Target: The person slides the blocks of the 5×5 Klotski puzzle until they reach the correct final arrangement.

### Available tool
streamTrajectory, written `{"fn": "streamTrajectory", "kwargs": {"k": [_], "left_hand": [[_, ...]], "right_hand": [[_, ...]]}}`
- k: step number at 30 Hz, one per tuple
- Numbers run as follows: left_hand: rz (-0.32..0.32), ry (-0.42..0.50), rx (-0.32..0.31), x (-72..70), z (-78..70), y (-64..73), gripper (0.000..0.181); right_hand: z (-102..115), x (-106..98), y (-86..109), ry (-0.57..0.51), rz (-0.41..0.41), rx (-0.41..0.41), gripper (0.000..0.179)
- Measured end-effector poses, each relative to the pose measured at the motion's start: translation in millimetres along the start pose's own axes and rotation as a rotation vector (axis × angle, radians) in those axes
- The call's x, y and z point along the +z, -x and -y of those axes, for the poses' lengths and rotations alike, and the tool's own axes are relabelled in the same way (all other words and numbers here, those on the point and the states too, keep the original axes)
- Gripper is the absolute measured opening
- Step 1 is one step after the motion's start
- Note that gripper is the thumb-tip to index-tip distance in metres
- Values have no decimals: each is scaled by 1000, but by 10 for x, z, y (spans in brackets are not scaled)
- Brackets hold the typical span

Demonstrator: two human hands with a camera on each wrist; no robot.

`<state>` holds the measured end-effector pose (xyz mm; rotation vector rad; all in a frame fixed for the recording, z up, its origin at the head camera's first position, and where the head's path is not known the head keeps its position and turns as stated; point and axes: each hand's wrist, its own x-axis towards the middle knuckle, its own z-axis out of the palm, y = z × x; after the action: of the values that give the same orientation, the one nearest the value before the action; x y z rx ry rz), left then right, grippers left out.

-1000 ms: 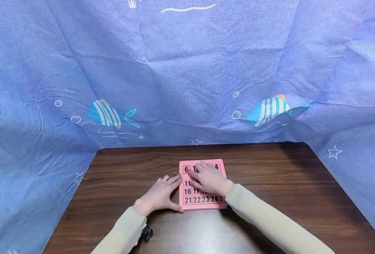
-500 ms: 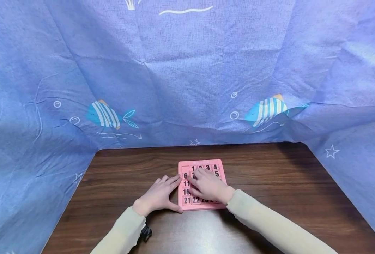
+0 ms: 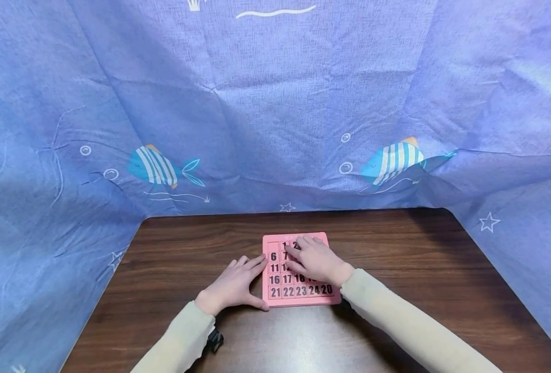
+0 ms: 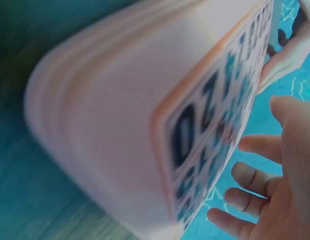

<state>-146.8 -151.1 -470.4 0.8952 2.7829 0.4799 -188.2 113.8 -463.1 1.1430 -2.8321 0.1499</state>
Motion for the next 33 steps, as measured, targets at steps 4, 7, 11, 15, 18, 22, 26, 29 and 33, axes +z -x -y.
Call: {"fn": "streamTrajectory", "kwargs": {"k": [4, 7, 11, 15, 18, 22, 26, 29, 33], "left_hand": [[2, 1, -3, -1, 4, -4, 114], [-5, -14, 3, 2, 14, -4, 114], [-12, -30, 12, 10, 21, -4, 115], [-11, -22, 16, 14, 21, -6, 114], [-9, -15, 15, 16, 19, -7, 114], [-7, -20, 11, 24, 10, -10, 113], [-2, -16, 9, 29, -1, -12, 113], [-3, -20, 10, 24, -4, -12, 114], [-5, -29, 5, 8, 2, -10, 115]], "right_hand": [[-33, 28, -8, 1, 3, 7, 50], [-22, 56, -30, 17, -27, -4, 50], [18, 74, -63, 32, -40, -23, 49], [63, 78, -106, 23, -19, -28, 50], [84, 84, -137, 25, -12, -31, 51], [91, 87, -152, 29, -15, -42, 48], [58, 72, -124, 17, -12, -43, 49], [-3, 57, -77, 15, -28, -35, 49], [-120, 43, 8, 19, -52, -18, 47]]}}
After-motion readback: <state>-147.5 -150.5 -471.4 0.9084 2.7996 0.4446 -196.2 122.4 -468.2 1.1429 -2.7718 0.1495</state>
